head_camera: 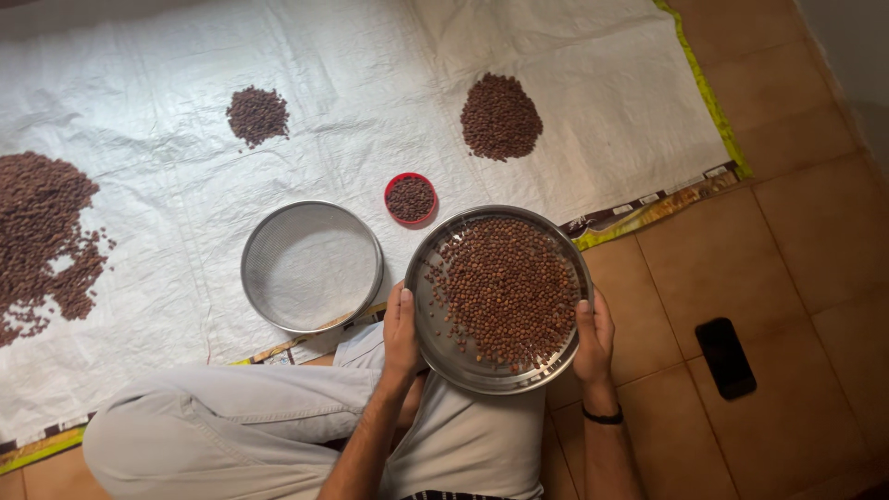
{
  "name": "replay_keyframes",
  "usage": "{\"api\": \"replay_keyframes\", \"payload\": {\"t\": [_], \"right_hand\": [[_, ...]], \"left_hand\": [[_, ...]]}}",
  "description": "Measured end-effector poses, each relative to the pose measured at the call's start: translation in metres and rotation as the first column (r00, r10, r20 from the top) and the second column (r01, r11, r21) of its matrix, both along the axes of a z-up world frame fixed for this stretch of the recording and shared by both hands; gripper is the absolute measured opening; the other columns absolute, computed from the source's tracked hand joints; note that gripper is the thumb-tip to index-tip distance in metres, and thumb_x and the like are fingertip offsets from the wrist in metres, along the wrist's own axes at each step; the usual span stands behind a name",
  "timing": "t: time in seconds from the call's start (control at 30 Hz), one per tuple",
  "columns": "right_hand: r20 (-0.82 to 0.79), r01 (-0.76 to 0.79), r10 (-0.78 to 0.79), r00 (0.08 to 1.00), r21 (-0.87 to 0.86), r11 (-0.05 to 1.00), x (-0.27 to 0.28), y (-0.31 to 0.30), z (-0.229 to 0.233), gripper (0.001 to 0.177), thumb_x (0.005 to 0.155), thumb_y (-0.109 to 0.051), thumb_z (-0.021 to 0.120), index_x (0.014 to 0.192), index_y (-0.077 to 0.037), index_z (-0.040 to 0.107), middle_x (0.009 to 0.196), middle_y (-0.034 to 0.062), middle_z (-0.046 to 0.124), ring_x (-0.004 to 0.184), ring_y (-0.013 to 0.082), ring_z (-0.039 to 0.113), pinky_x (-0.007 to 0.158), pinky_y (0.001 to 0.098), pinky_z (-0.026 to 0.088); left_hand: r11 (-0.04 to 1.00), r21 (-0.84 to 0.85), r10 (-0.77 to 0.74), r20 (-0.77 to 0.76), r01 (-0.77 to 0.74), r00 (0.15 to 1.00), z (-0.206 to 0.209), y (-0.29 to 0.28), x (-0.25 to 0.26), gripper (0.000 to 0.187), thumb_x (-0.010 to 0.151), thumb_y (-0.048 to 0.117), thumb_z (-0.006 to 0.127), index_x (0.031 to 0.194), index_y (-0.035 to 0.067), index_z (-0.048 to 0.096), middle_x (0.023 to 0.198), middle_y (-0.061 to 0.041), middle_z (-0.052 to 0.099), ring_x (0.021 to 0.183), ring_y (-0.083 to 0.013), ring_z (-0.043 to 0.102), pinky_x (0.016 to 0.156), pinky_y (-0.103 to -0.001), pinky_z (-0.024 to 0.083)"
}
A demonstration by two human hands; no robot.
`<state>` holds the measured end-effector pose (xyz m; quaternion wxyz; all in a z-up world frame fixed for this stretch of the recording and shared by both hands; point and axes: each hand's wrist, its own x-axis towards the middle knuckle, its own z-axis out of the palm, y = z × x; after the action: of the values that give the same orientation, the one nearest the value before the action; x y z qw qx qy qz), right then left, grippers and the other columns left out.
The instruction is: The person sits on the floor and scoops brown beans from a pile on a white sheet into a metal sieve. They shake the sieve over a metal tray to separate the beans, then pour the contents back onto the sheet. This process is repeated multiple times.
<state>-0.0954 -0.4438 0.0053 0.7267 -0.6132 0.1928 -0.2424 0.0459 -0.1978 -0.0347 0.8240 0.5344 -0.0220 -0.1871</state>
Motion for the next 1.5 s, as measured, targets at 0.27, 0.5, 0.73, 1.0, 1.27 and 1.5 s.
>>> {"api": "replay_keyframes", "payload": {"t": [0.27, 0.5, 0.73, 1.0, 1.27, 1.5], "right_hand": [[-0.027, 0.124, -0.122, 0.992, 0.074, 0.989, 0.006, -0.006, -0.008, 0.045, 0.111, -0.024, 0.046, 0.145, 0.005, 0.049, 0.128, 0.0109, 0.065, 0.111, 0.0157, 0.062, 0.097, 0.0305, 0.051], [0.004, 0.272, -0.274, 0.962, 0.08, 0.959, 0.056, -0.063, -0.035, 0.041, 0.112, -0.027, 0.045, 0.139, 0.002, 0.054, 0.13, 0.0067, 0.065, 0.114, 0.0129, 0.062, 0.098, 0.0279, 0.05], [-0.009, 0.464, -0.464, 0.886, 0.042, 0.885, 0.11, -0.159, -0.095, 0.041, 0.116, -0.023, 0.05, 0.149, 0.001, 0.043, 0.137, 0.0134, 0.052, 0.118, 0.0231, 0.053, 0.101, 0.0401, 0.047], [-0.059, 0.662, -0.687, 0.724, -0.218, 0.717, 0.165, -0.245, -0.121, 0.054, 0.11, -0.015, 0.044, 0.159, -0.003, 0.026, 0.155, 0.0172, 0.041, 0.133, 0.0277, 0.049, 0.116, 0.044, 0.041], [0.03, 0.669, -0.691, 0.722, -0.281, 0.688, 0.205, -0.261, -0.099, 0.039, 0.11, -0.015, 0.043, 0.147, -0.003, 0.039, 0.135, 0.0132, 0.055, 0.113, 0.022, 0.058, 0.099, 0.0363, 0.051], [0.188, 0.623, -0.615, 0.766, -0.451, 0.639, 0.221, -0.27, -0.1, 0.036, 0.113, -0.012, 0.046, 0.146, 0.0, 0.045, 0.14, 0.0164, 0.057, 0.122, 0.0234, 0.058, 0.106, 0.037, 0.048]], "left_hand": [[0.997, 0.073, 0.033, 0.027, -0.035, 0.999, 0.022, -0.022, 0.011, 0.048, 0.111, 0.035, 0.038, 0.139, -0.001, 0.053, 0.124, -0.01, 0.062, 0.112, -0.0152, 0.056, 0.1, -0.03, 0.046], [0.966, 0.254, -0.016, 0.264, -0.053, 0.965, 0.04, -0.089, 0.053, 0.053, 0.108, 0.035, 0.045, 0.148, -0.001, 0.044, 0.141, -0.017, 0.057, 0.132, -0.0258, 0.052, 0.113, -0.035, 0.037], [0.975, 0.148, -0.138, -0.195, 0.168, 0.971, 0.012, -0.187, 0.126, 0.057, 0.099, 0.039, 0.047, 0.147, 0.01, 0.041, 0.129, -0.015, 0.059, 0.113, -0.0292, 0.06, 0.096, -0.047, 0.052], [0.744, 0.631, -0.157, 0.488, -0.222, 0.859, -0.054, -0.246, 0.187, 0.045, 0.098, 0.024, 0.055, 0.138, 0.003, 0.052, 0.138, -0.025, 0.055, 0.131, -0.0419, 0.051, 0.112, -0.047, 0.04], [0.641, 0.69, -0.305, 0.632, -0.337, 0.712, -0.082, -0.264, 0.275, 0.06, 0.098, 0.031, 0.059, 0.147, 0.0, 0.045, 0.149, -0.031, 0.043, 0.138, -0.0465, 0.042, 0.119, -0.05, 0.035], [0.618, 0.747, -0.402, 0.569, -0.246, 0.718, -0.103, -0.29, 0.306, 0.067, 0.099, 0.04, 0.054, 0.152, 0.001, 0.04, 0.155, -0.029, 0.037, 0.144, -0.046, 0.036, 0.122, -0.052, 0.029]]}}
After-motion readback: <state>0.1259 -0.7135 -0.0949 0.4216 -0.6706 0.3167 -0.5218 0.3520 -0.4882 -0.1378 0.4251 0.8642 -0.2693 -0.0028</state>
